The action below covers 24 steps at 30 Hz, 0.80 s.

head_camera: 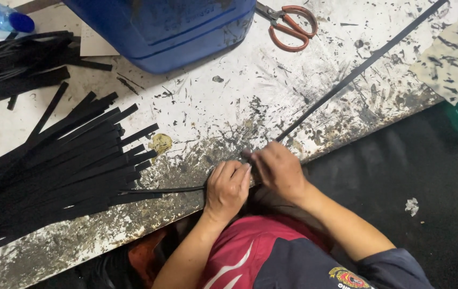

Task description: The person smooths long black rubber strips on a workbench using a small reddish tool, repeatedly rubbing along the length of each strip. The strips are handled one at a time and placed back on the table after treatment.

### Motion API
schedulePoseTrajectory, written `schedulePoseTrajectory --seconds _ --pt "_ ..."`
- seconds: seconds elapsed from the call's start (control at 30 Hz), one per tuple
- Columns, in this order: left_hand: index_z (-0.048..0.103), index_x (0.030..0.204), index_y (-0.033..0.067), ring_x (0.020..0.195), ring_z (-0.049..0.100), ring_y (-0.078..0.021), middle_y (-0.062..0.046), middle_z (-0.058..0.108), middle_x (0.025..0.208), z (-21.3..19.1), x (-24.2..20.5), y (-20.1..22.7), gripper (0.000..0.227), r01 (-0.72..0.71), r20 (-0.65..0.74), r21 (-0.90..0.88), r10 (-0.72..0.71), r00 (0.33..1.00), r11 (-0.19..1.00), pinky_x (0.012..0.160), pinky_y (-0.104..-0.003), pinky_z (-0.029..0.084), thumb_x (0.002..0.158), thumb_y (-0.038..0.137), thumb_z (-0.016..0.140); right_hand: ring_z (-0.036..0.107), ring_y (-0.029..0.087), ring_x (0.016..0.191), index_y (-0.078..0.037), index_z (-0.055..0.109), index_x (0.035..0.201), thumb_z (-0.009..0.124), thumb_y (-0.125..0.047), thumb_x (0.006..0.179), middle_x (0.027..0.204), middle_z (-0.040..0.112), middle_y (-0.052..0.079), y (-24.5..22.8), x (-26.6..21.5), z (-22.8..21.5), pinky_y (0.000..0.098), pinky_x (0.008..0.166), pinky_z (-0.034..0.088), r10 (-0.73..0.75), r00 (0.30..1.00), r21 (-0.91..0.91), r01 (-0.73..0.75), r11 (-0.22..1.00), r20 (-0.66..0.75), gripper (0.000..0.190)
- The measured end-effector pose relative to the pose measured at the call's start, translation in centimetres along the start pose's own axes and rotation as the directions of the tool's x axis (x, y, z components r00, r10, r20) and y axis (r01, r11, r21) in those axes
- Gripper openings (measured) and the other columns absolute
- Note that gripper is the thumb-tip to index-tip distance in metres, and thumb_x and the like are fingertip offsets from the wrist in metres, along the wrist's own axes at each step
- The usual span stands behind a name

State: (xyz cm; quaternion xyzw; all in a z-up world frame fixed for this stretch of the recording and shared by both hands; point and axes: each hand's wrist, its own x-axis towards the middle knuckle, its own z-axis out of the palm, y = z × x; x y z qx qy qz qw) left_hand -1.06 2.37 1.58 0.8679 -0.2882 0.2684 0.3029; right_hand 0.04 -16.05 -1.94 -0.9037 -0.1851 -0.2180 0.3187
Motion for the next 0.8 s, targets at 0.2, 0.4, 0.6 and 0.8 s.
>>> schedulePoseTrajectory --seconds 0.2,0.4,0.6,0.8 --pt "0.076 0.092 0.0043 0.064 0.061 -0.0283 -0.008 0.058 0.079 1.1 -1.1 -0.3 0.003 -0.008 -0.002 0.016 0.008 1.000 1.000 0.056 -0.035 0.051 0.092 0.007 0.074 0.067 0.027 0.072 -0.014 0.072 0.093 0.070 -0.025 0.101 0.077 0.058 0.005 6.1 2.1 -5.4 0.0371 0.066 0.054 0.119 0.993 -0.209 -0.119 0.971 -0.015 0.014" --pt "0.075 0.090 0.0040 0.063 0.060 -0.0279 -0.007 0.057 0.078 -0.9 1.3 0.9 0.003 -0.015 0.007 0.026 0.015 1.000 1.000 0.056 -0.035 0.050 0.092 0.005 0.073 0.066 0.030 0.071 -0.014 0.068 0.095 0.067 -0.023 0.094 0.075 0.054 0.007 -1.6 0.1 -1.8 0.0386 0.060 0.055 0.011 0.995 -0.074 -0.004 0.997 0.100 0.009" --pt "0.075 0.093 0.0038 0.065 0.061 -0.0284 -0.008 0.059 0.080 1.6 -1.6 -0.4 0.004 -0.007 -0.002 0.021 0.007 1.000 1.000 0.057 -0.035 0.051 0.094 0.007 0.072 0.068 0.025 0.075 -0.014 0.072 0.094 0.070 -0.026 0.102 0.078 0.059 0.003 8.7 2.3 -4.9 0.0368 0.067 0.056 0.145 0.987 -0.217 -0.155 0.964 -0.062 0.014" --pt "0.076 0.091 0.0039 0.063 0.061 -0.0272 -0.008 0.059 0.079 0.7 -0.7 -0.1 0.003 -0.012 0.011 0.013 0.011 1.000 1.000 0.056 -0.034 0.051 0.091 0.006 0.074 0.069 0.025 0.069 -0.013 0.072 0.084 0.071 -0.020 0.094 0.072 0.061 0.003 2.4 1.7 -3.4 0.0321 0.061 0.055 0.091 0.995 -0.087 -0.087 0.992 0.041 0.012"
